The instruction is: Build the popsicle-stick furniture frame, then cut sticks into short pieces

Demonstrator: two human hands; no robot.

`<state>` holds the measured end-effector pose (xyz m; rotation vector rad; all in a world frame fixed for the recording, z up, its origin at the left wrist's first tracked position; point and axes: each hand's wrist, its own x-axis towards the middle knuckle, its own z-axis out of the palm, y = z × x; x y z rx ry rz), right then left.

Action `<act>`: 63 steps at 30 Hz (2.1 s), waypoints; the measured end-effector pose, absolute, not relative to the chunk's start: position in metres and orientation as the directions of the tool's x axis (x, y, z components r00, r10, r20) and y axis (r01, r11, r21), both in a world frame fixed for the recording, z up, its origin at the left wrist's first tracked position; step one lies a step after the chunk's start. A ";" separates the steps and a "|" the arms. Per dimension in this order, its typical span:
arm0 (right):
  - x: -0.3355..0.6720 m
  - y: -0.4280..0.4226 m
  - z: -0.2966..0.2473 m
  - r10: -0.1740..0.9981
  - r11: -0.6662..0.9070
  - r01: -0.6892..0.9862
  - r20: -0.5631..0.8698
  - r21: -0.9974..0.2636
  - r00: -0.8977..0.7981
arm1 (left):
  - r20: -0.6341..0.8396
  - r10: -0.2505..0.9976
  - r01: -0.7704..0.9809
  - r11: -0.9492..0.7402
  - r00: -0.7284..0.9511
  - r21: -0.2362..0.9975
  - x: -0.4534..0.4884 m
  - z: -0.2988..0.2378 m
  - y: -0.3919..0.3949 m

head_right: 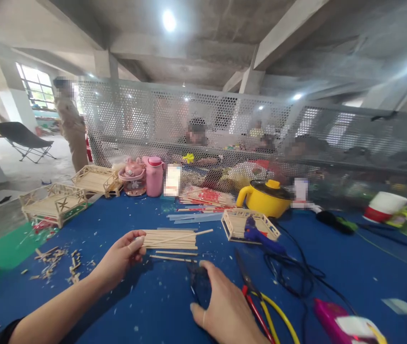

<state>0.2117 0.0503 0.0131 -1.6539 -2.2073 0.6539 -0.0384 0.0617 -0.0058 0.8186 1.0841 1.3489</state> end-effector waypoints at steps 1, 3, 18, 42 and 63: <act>0.214 0.054 0.012 0.962 0.229 0.754 0.025 -0.616 -0.272 | -0.125 0.990 -0.355 0.093 -0.068 0.930 -0.037 -0.005 0.060; 0.220 0.062 0.010 0.978 0.198 0.580 0.121 -0.790 -0.169 | -0.107 0.994 -0.375 0.088 -0.029 0.923 -0.035 -0.004 0.056; 0.187 0.081 0.054 0.948 -0.045 -0.577 0.147 -0.815 -0.281 | 0.213 0.977 -0.077 -0.213 -0.015 0.974 -0.040 0.002 0.049; 0.204 0.083 0.040 0.877 0.034 -0.523 0.276 -0.852 -0.394 | 0.106 0.994 -0.435 -0.101 -0.012 0.895 -0.042 0.011 0.039; 0.163 0.072 0.018 0.887 -0.212 -0.550 0.077 -0.808 -0.455 | 0.271 0.961 0.475 -0.263 0.052 0.840 -0.004 0.002 0.024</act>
